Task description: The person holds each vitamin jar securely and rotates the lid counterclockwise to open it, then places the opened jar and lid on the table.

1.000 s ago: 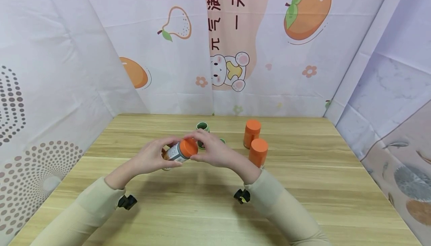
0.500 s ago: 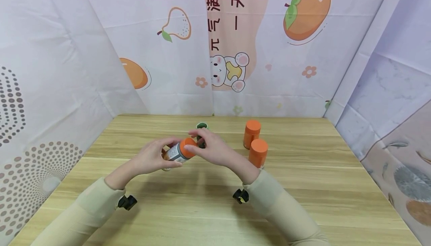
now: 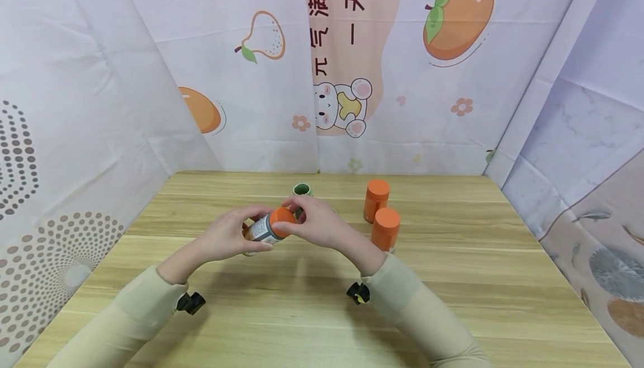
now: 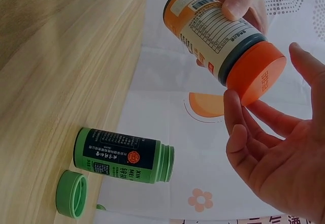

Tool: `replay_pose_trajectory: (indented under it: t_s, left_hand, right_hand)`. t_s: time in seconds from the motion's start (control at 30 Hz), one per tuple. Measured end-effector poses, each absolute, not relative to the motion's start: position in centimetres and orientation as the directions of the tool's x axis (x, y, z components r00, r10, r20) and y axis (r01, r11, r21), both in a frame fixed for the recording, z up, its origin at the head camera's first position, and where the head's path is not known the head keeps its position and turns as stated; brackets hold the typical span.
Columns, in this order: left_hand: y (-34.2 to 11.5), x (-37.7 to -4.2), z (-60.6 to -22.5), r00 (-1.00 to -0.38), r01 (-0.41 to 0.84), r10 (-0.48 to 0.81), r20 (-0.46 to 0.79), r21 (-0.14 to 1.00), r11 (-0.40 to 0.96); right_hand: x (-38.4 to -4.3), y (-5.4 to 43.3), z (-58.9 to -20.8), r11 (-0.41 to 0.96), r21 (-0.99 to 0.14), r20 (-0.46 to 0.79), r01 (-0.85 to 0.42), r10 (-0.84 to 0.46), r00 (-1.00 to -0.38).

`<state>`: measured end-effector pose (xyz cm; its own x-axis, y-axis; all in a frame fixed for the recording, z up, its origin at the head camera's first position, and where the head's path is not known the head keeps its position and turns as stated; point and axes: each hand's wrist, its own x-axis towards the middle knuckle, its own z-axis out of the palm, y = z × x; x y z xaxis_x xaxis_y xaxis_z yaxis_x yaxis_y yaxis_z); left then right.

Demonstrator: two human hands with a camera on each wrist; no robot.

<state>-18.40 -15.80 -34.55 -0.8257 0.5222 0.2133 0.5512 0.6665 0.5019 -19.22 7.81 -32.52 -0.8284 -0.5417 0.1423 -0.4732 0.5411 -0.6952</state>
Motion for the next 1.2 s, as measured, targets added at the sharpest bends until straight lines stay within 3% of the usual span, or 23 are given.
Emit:
replay_pose_trajectory:
  t_s: [0.27,0.87,1.03,1.2]
  left_hand:
    - [-15.78,-18.35,-34.39,-0.832,0.538,0.517,0.200,0.513,0.669]
    - [-15.99,-18.31,-34.41,-0.827,0.548,0.520,0.212,0.508,0.665]
    - [-16.00,-18.35,-34.43,-0.826,0.550,0.524,0.209,0.508,0.664]
    - [-15.96,-18.37,-34.47,-0.825,0.550,0.525,0.209,0.513,0.659]
  right_hand:
    - [-19.26,7.98,-32.42,0.509,-0.693,0.173,-0.511,-0.570,-0.803]
    - [-19.45,8.46,-32.69,0.406,-0.620,0.274,-0.671,-0.689,-0.671]
    - [-19.40,8.42,-32.65,0.398,-0.645,0.262,-0.652,-0.686,-0.678]
    - [-19.22,8.28,-32.47,0.426,-0.689,0.230,-0.587,-0.639,-0.734]
